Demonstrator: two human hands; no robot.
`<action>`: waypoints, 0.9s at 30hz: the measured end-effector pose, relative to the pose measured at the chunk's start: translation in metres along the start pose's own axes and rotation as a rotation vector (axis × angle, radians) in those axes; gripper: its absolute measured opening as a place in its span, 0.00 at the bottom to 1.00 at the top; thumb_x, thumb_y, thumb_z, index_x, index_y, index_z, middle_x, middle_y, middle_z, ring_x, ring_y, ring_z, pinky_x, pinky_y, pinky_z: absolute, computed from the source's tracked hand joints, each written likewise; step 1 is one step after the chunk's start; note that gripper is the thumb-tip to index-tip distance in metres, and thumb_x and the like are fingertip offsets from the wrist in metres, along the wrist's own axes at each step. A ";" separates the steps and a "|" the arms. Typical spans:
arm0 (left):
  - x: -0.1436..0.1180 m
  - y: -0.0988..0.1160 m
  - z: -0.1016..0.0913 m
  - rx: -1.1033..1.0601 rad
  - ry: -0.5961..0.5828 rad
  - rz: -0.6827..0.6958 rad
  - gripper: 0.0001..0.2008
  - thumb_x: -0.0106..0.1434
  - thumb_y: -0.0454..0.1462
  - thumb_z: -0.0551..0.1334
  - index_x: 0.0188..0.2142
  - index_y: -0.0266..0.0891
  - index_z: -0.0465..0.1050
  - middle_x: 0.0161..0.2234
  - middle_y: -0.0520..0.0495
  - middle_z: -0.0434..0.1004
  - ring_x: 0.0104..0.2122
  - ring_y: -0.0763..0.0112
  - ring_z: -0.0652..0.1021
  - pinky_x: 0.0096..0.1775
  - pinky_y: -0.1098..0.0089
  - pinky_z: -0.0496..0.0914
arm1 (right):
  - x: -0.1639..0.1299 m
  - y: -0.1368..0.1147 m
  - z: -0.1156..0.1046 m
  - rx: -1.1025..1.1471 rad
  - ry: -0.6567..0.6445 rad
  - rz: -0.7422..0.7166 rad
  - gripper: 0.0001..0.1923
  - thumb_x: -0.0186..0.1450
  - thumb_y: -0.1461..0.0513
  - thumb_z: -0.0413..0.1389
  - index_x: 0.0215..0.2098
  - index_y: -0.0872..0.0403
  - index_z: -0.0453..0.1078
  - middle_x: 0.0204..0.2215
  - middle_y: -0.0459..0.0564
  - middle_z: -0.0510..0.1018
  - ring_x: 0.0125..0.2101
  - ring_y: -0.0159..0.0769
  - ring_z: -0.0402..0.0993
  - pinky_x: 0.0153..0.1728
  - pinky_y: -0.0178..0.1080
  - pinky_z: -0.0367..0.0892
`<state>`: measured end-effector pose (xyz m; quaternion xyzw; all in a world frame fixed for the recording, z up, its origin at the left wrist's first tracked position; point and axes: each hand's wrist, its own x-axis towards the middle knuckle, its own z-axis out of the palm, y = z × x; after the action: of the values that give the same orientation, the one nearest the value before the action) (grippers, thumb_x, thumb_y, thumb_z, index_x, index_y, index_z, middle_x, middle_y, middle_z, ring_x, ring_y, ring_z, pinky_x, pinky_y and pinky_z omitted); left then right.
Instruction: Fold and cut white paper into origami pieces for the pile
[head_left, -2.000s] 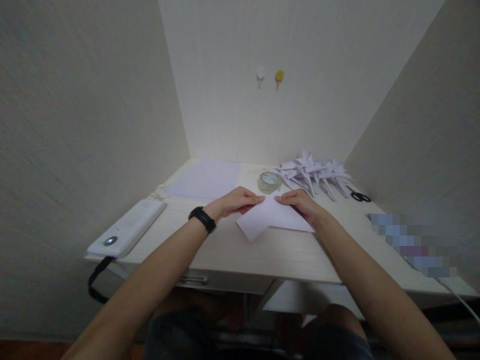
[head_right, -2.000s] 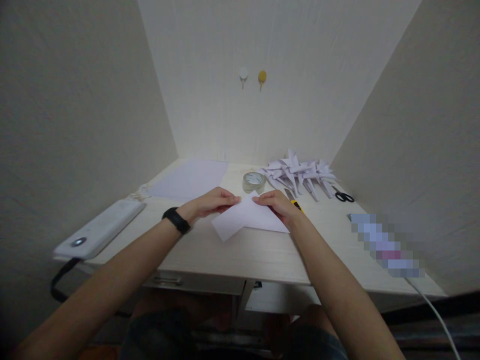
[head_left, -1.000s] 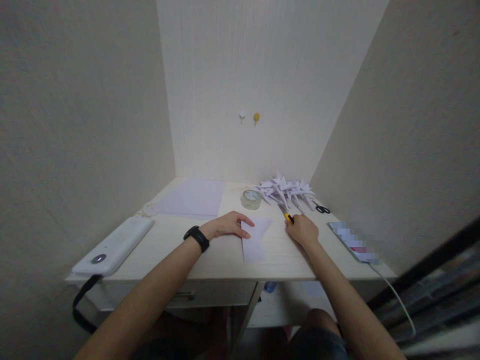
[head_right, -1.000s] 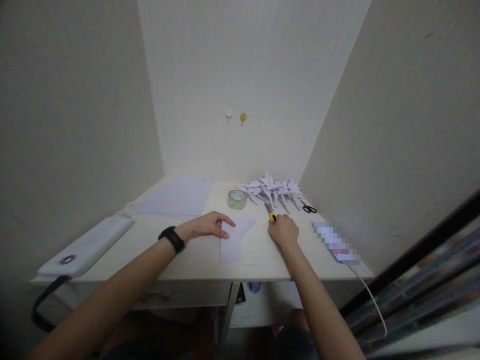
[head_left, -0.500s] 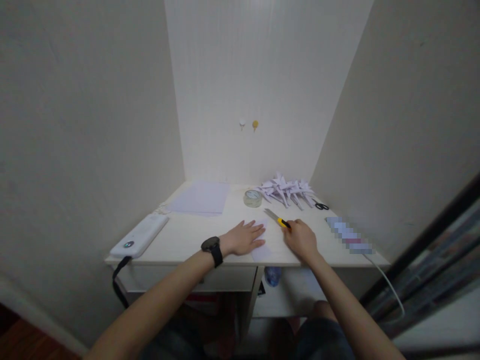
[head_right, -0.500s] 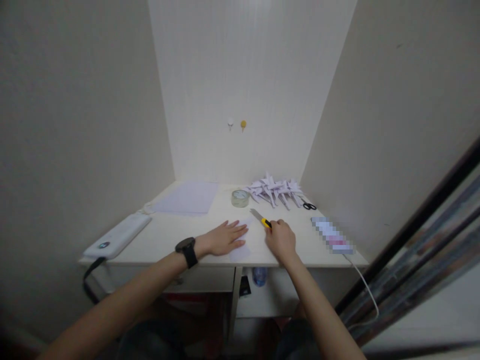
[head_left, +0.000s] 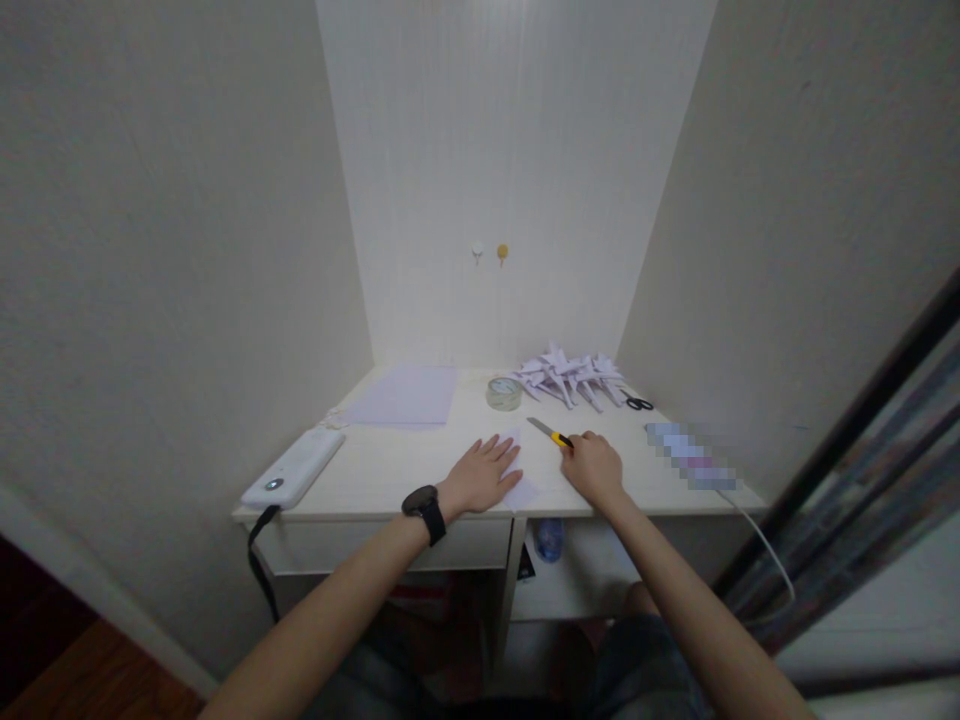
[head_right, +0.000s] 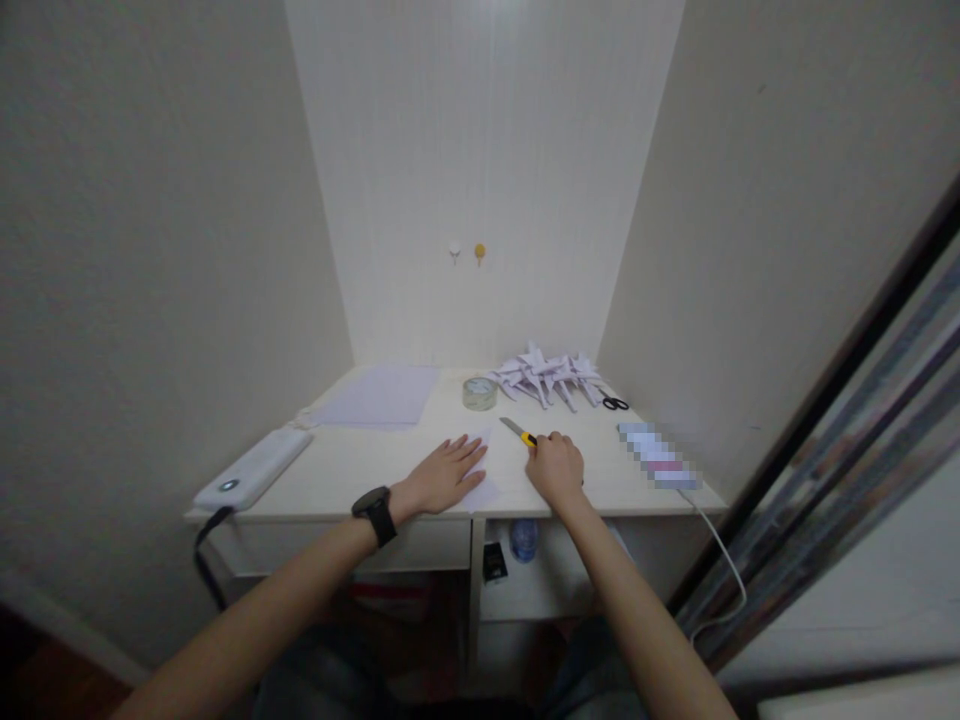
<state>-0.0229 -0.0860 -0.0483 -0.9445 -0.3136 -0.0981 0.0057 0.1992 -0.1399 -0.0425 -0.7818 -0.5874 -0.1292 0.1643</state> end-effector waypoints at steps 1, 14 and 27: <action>-0.001 0.001 -0.001 -0.004 -0.006 -0.003 0.31 0.73 0.51 0.41 0.68 0.37 0.55 0.69 0.38 0.52 0.68 0.50 0.54 0.65 0.49 0.50 | 0.001 0.000 0.001 0.001 0.017 -0.012 0.16 0.68 0.59 0.49 0.45 0.58 0.77 0.42 0.63 0.79 0.45 0.49 0.73 0.43 0.44 0.67; -0.015 0.005 -0.018 0.009 0.053 0.061 0.26 0.74 0.45 0.43 0.61 0.38 0.66 0.62 0.38 0.68 0.61 0.54 0.67 0.62 0.47 0.56 | 0.019 -0.028 0.025 0.251 -0.161 -0.637 0.25 0.73 0.59 0.42 0.63 0.61 0.65 0.63 0.57 0.68 0.64 0.46 0.61 0.64 0.47 0.56; -0.030 -0.004 -0.022 0.151 0.119 0.051 0.24 0.73 0.46 0.45 0.58 0.39 0.69 0.57 0.41 0.73 0.55 0.54 0.71 0.53 0.53 0.65 | 0.020 -0.024 0.031 0.315 -0.151 -0.671 0.25 0.73 0.53 0.43 0.62 0.52 0.67 0.63 0.55 0.67 0.64 0.49 0.61 0.63 0.55 0.56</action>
<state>-0.0528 -0.1025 -0.0321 -0.9416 -0.2949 -0.1299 0.0981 0.1826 -0.1033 -0.0604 -0.5183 -0.8341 -0.0257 0.1872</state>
